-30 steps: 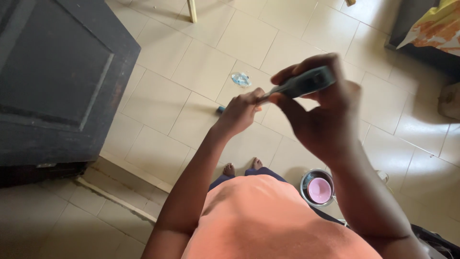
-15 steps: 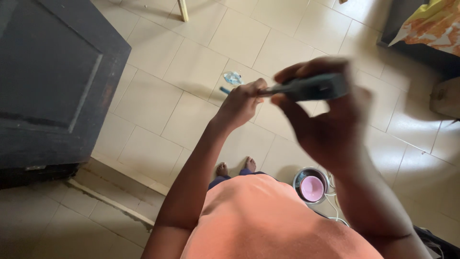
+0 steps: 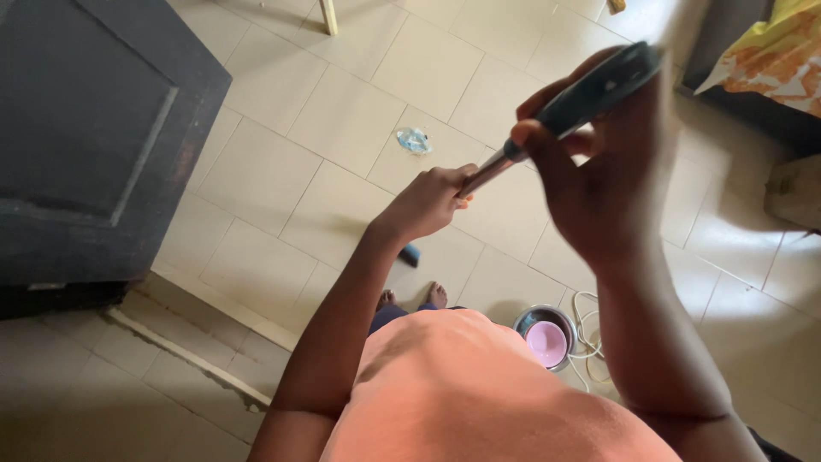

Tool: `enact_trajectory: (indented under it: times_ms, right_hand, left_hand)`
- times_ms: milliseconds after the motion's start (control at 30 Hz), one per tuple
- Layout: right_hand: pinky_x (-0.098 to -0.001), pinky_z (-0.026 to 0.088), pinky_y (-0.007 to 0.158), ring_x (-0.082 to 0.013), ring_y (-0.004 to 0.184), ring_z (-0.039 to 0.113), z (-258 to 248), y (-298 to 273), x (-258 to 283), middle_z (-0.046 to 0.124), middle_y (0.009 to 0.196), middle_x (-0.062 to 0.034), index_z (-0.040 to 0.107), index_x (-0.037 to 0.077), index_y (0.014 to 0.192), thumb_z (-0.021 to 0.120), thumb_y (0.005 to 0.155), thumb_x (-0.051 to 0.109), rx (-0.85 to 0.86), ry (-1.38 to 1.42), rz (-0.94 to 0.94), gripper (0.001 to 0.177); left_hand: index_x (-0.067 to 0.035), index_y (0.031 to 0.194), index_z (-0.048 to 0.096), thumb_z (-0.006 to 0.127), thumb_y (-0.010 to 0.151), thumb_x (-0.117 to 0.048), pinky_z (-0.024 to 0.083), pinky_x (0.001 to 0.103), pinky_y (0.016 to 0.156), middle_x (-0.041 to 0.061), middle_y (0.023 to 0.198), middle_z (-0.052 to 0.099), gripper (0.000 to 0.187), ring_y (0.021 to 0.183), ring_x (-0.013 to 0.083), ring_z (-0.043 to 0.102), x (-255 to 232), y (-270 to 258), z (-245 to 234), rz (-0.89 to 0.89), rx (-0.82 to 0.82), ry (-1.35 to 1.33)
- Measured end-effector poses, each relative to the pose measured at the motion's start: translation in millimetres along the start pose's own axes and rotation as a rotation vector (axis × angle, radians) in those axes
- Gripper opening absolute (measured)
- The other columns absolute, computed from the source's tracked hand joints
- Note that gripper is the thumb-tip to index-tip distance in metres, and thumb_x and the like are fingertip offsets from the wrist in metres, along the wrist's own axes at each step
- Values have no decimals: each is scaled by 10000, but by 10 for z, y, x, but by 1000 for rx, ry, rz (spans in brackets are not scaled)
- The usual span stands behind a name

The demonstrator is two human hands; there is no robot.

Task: Mopping the floor with a stick mop.

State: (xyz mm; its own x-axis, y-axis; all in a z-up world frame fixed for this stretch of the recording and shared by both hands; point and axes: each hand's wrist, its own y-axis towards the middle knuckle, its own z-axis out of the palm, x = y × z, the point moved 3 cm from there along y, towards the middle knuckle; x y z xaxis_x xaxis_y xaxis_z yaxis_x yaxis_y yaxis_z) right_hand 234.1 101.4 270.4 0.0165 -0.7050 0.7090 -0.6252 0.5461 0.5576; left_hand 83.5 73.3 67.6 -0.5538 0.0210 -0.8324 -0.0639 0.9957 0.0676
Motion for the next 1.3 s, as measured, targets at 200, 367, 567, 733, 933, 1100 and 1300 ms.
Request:
enact_trajectory:
  times_ms: [200,367,567,733,933,1100,1300]
  right_hand:
    - [-318,662,886,-199,1039,753,114,-52,-19,709,1121,-130,438,-13,1261,743,1017,-37,46,-113,-79,391]
    - [-271,625,825,-183,992,780,75,-112,-11,740,1085,-118,447,2,1218,797,1044,-19,93,-226,-153,392]
    - [-306,648,866,-223,1046,751,-185,-64,141,675,1121,-155,421,-33,1241,774,1012,-72,57,-128,-180,422]
    - [-288,696,931,-211,1129,704,-435,-42,-91,635,1232,-154,373,-22,1372,734,1146,-142,57,39,-137,443]
    - [-256,677,808,-192,1073,718,-293,75,-352,620,1153,-133,310,16,1420,695,1140,-108,66,135,-126,493]
    - [-285,693,849,-209,1082,762,-29,92,-293,671,1120,-142,362,-23,1339,706,1101,-122,110,127,-115,430]
    - [-278,679,917,-176,1033,791,201,29,-228,724,1109,-135,419,-26,1246,772,1065,-63,176,-58,-208,399]
  left_hand:
    - [-56,1127,534,633,921,-9,515,494,697,193,916,710,233,913,422,694,219,238,211,145,-213,10]
    - [-41,1162,509,605,924,29,517,491,689,213,925,691,266,912,437,683,45,312,166,161,-281,-32]
    - [-66,1110,510,598,972,-20,503,484,681,173,878,699,169,871,400,700,-141,335,152,142,-242,3]
    - [-83,1093,517,598,966,-61,512,466,664,133,820,689,152,805,368,698,-326,235,37,78,-177,32]
    - [-103,1094,563,581,943,-52,504,469,669,143,805,666,160,785,358,680,-205,51,-60,-69,-141,53]
    - [-71,1019,565,578,950,-28,518,454,700,152,846,670,83,811,351,692,116,2,7,-117,-177,64]
    - [-49,1160,560,604,947,16,519,460,714,207,970,686,226,911,413,672,313,64,65,65,-406,-53]
